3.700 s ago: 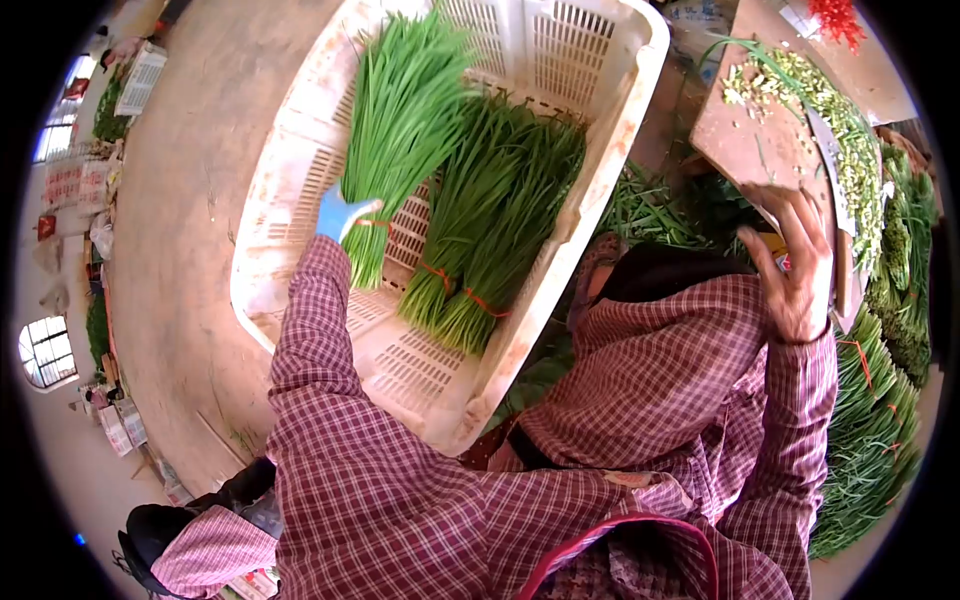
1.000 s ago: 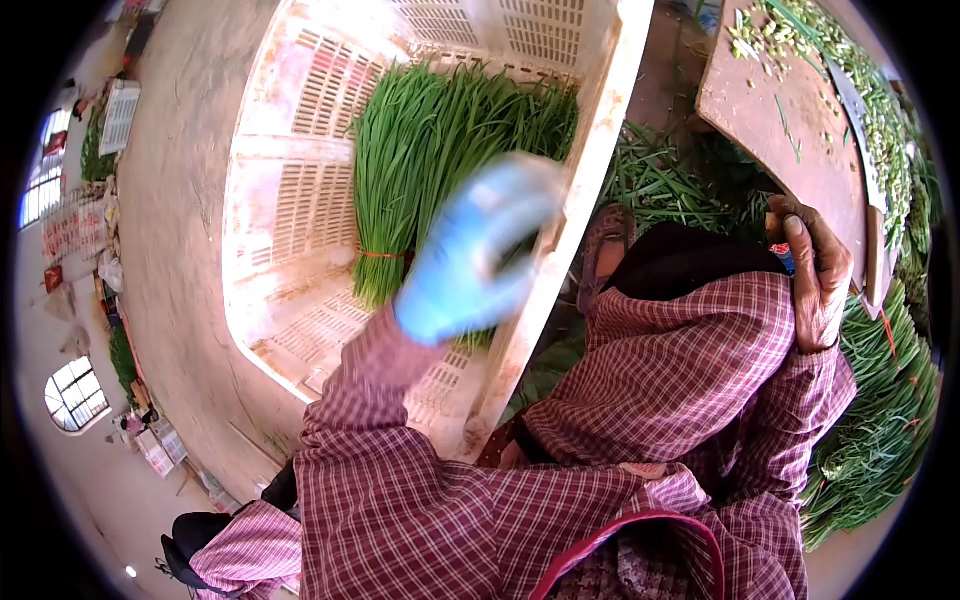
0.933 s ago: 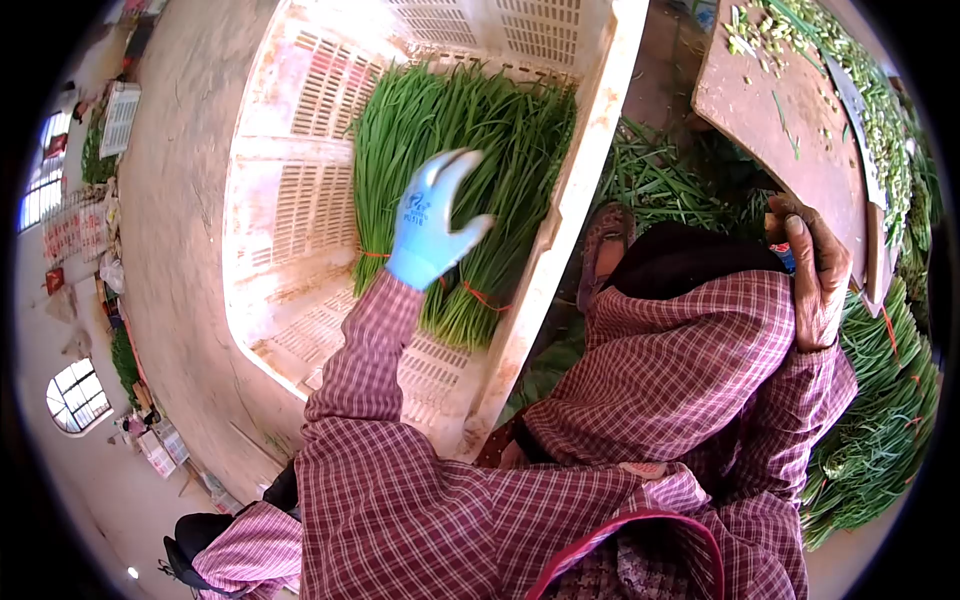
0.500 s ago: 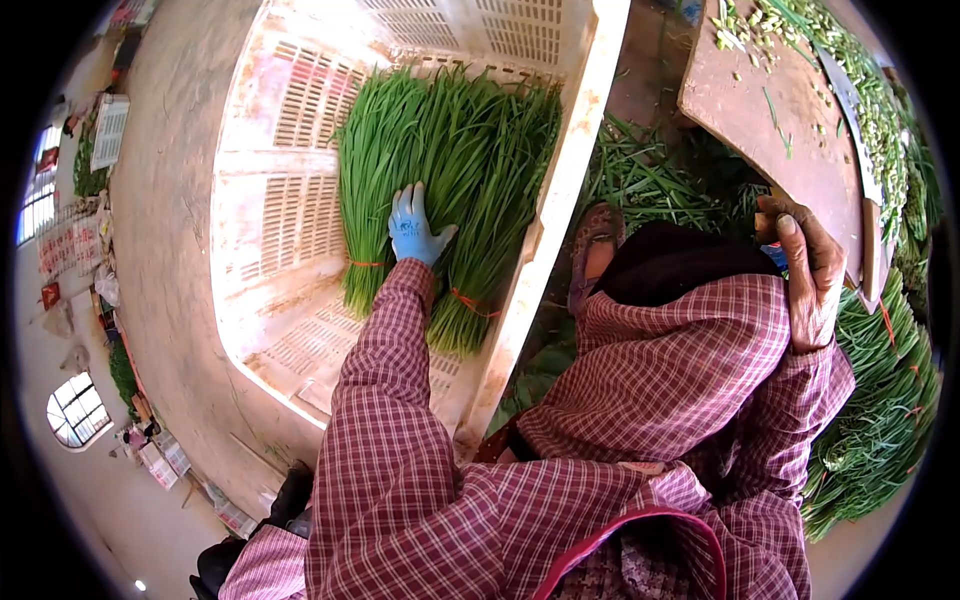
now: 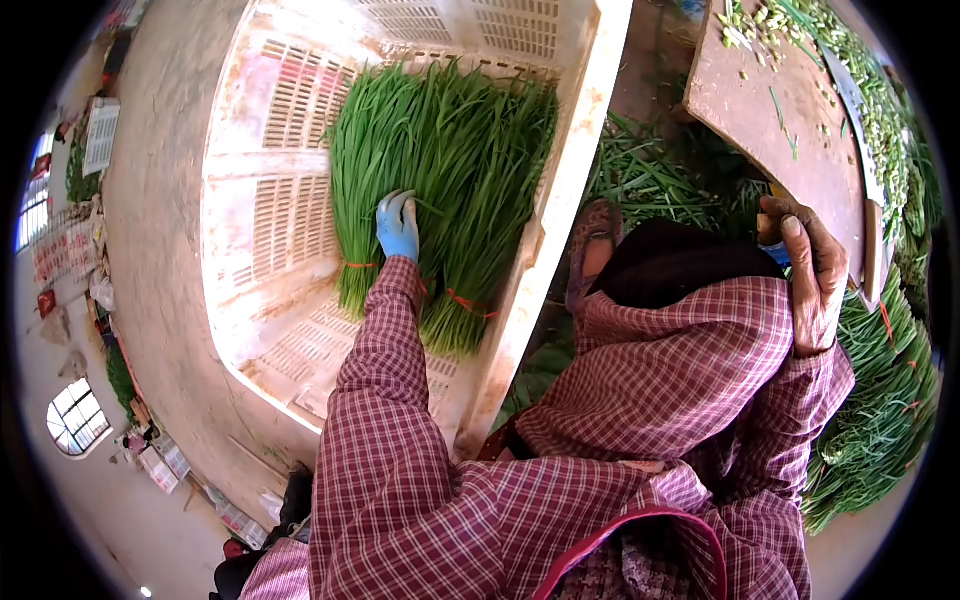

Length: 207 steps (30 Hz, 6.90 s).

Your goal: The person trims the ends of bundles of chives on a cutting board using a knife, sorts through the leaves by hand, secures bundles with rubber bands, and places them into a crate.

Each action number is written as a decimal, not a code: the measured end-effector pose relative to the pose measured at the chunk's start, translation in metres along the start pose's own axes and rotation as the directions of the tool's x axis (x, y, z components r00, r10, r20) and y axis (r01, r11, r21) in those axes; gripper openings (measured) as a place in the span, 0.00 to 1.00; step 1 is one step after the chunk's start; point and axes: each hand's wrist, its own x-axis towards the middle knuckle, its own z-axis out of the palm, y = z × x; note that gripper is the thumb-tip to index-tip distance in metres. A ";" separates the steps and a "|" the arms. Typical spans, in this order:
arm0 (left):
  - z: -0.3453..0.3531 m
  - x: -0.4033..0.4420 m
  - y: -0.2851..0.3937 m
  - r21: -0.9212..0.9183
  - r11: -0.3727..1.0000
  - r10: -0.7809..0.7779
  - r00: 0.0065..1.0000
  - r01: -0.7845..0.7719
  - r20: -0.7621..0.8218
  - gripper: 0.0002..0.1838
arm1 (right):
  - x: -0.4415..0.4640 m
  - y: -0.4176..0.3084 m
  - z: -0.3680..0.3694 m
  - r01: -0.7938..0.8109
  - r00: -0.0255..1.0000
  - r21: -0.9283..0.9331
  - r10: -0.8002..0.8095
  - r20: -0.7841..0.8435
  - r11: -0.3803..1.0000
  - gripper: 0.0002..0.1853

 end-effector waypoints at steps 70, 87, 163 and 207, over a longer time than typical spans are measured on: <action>-0.081 0.014 -0.094 0.167 0.839 -0.534 0.842 0.517 0.076 0.58 | -0.015 0.022 -0.011 -0.026 0.995 -0.030 0.023 -0.101 0.999 0.19; -0.026 0.004 -0.077 0.209 0.832 -0.552 0.802 0.514 0.228 0.53 | -0.010 0.017 -0.010 -0.029 0.996 -0.056 0.024 -0.087 0.998 0.14; -0.051 -0.028 0.527 -0.325 0.796 0.584 0.790 -0.511 0.187 0.32 | -0.103 0.415 -0.277 -0.552 0.521 0.243 0.558 -0.647 0.797 0.39; -0.115 -0.014 0.706 -0.926 0.047 0.484 0.819 -0.376 -0.308 0.26 | -0.047 -0.051 -0.190 0.622 0.436 -0.099 -0.448 -0.781 0.777 0.55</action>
